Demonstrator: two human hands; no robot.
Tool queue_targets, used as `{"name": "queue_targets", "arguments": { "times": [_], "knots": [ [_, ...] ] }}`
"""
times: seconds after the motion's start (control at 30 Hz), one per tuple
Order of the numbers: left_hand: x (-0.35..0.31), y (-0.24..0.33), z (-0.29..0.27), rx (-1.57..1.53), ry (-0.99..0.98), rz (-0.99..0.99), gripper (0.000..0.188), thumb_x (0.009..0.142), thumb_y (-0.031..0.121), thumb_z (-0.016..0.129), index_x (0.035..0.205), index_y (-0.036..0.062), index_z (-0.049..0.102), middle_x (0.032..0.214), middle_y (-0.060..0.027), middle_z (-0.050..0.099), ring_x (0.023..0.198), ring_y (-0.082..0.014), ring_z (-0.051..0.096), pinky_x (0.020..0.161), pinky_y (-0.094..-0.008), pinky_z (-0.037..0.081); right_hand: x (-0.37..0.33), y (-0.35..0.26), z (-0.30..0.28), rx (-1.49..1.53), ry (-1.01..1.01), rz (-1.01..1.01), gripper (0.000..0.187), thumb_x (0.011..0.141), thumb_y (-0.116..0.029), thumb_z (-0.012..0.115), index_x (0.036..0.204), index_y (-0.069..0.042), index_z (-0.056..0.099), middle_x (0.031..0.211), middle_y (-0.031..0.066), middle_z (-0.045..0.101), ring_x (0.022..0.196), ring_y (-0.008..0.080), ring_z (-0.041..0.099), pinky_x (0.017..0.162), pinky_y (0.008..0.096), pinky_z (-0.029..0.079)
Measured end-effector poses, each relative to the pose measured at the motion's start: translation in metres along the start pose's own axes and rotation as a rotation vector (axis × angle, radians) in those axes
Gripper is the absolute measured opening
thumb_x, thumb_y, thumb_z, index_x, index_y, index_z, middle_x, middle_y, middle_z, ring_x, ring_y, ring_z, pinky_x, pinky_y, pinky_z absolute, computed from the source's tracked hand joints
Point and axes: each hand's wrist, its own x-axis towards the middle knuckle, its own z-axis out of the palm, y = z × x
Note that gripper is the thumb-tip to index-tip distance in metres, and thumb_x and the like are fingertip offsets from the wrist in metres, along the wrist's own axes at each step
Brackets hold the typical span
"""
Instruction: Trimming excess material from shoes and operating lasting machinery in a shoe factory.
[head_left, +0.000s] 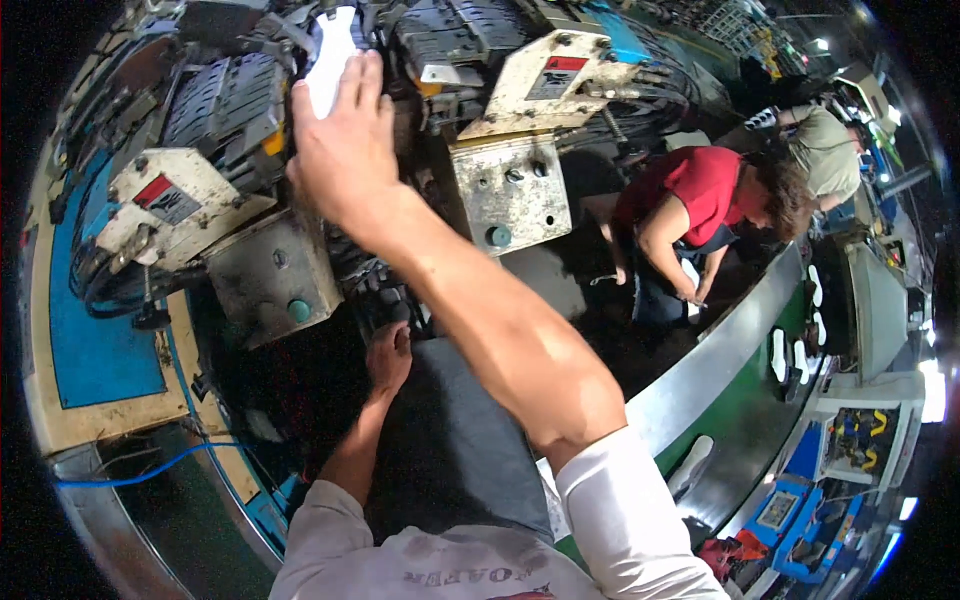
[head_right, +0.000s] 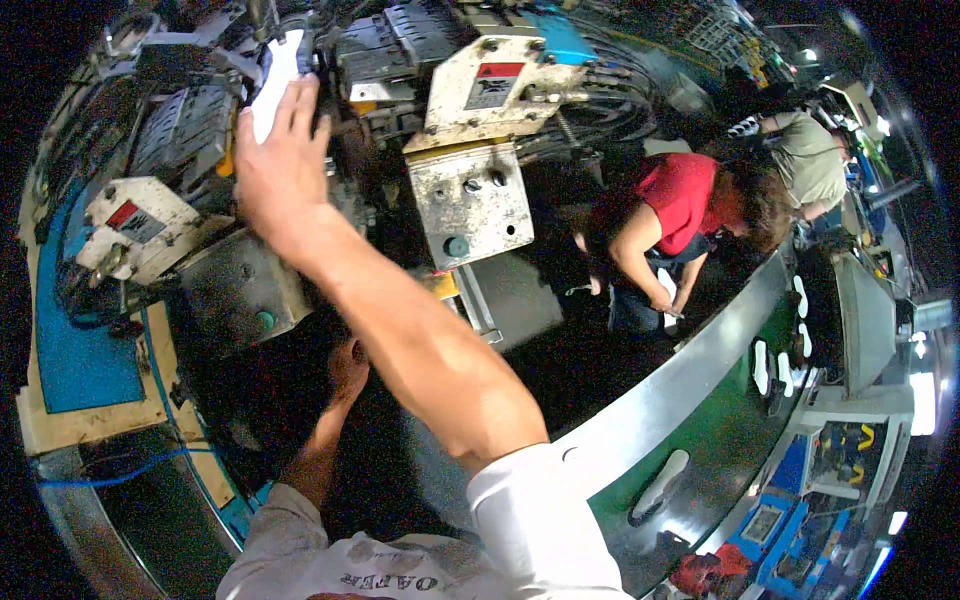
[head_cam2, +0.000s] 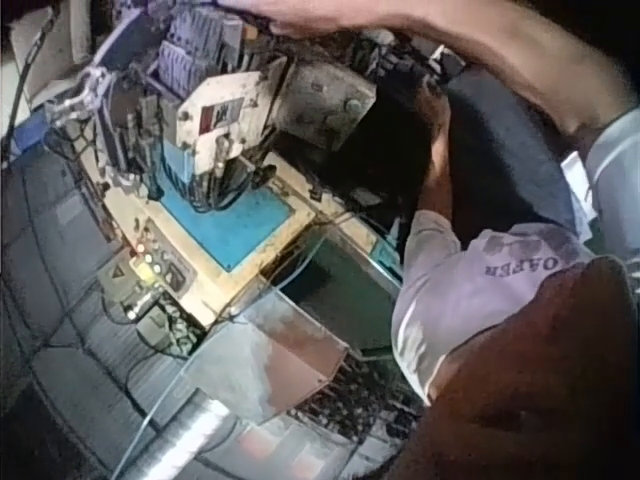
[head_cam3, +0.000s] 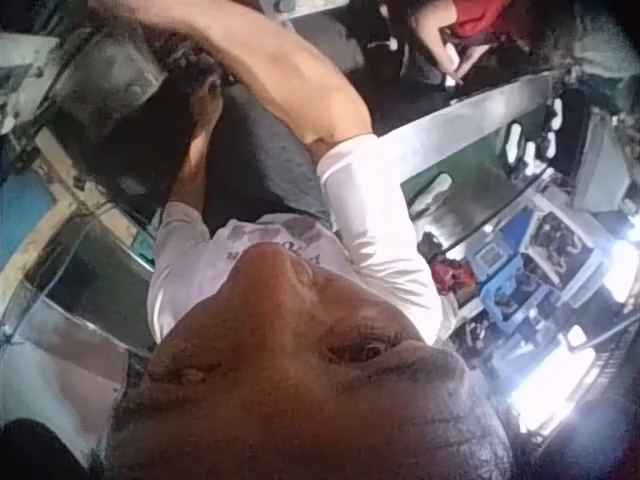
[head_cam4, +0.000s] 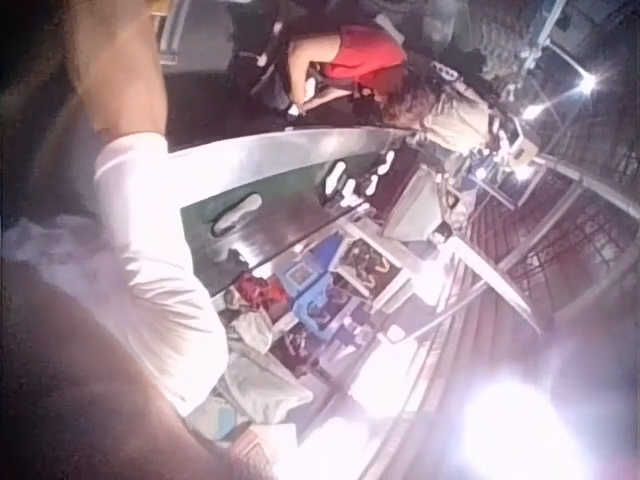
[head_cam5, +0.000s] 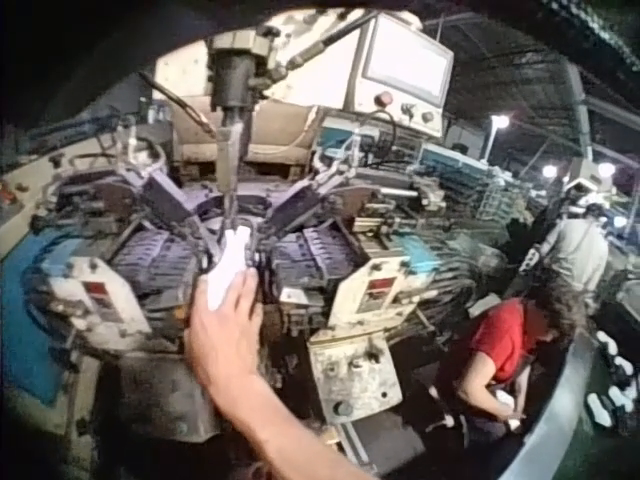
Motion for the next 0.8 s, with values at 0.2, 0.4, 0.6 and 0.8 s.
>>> {"name": "queue_targets", "arguments": {
  "times": [0.2, 0.4, 0.6, 0.8],
  "knots": [
    [-0.006, -0.017, 0.005, -0.059, -0.064, -0.059, 0.028, 0.106, 0.022, 0.058, 0.117, 0.0025, 0.074, 0.111, -0.0215, 0.076, 0.106, -0.0415, 0.071, 0.092, -0.0483, 0.056, 0.010, -0.015, 0.004, 0.054, 0.024, 0.059, 0.069, 0.087, -0.023, 0.075, 0.147, 0.001, 0.053, 0.161, 0.0492, 0.025, 0.155, 0.0634, 0.019, 0.118, 0.0722, 0.034],
    [-0.005, -0.020, 0.001, 0.042, -0.037, 0.243, 0.025, 0.103, 0.023, 0.063, 0.113, 0.0045, 0.077, 0.106, -0.0224, 0.077, 0.099, -0.0460, 0.072, 0.084, -0.0499, 0.056, -0.037, 0.009, -0.008, 0.125, 0.162, -0.107, 0.056, 0.090, -0.022, 0.066, 0.142, -0.002, 0.062, 0.158, 0.0412, 0.041, 0.152, 0.0585, 0.033, 0.122, 0.0640, 0.034],
    [0.012, -0.030, -0.021, -0.077, -0.099, 0.127, 0.028, 0.107, 0.013, 0.057, 0.122, -0.0032, 0.075, 0.114, -0.0215, 0.078, 0.105, -0.0325, 0.074, 0.095, -0.0407, 0.055, -0.381, 0.054, -0.115, 0.275, 0.059, 0.294, 0.053, 0.084, -0.006, 0.072, 0.137, -0.004, 0.065, 0.142, 0.0226, 0.060, 0.133, 0.0441, 0.056, 0.112, 0.0517, 0.049],
    [0.017, -0.051, -0.011, -0.038, -0.172, 0.179, 0.031, 0.105, 0.011, 0.057, 0.126, -0.0047, 0.074, 0.117, -0.0182, 0.079, 0.111, -0.0298, 0.074, 0.102, -0.0381, 0.054, -0.828, 0.037, -0.340, -0.566, 0.047, 1.215, 0.041, 0.091, -0.018, 0.071, 0.126, 0.004, 0.068, 0.123, 0.0268, 0.070, 0.115, 0.0469, 0.063, 0.103, 0.0537, 0.050]
  ]
}}
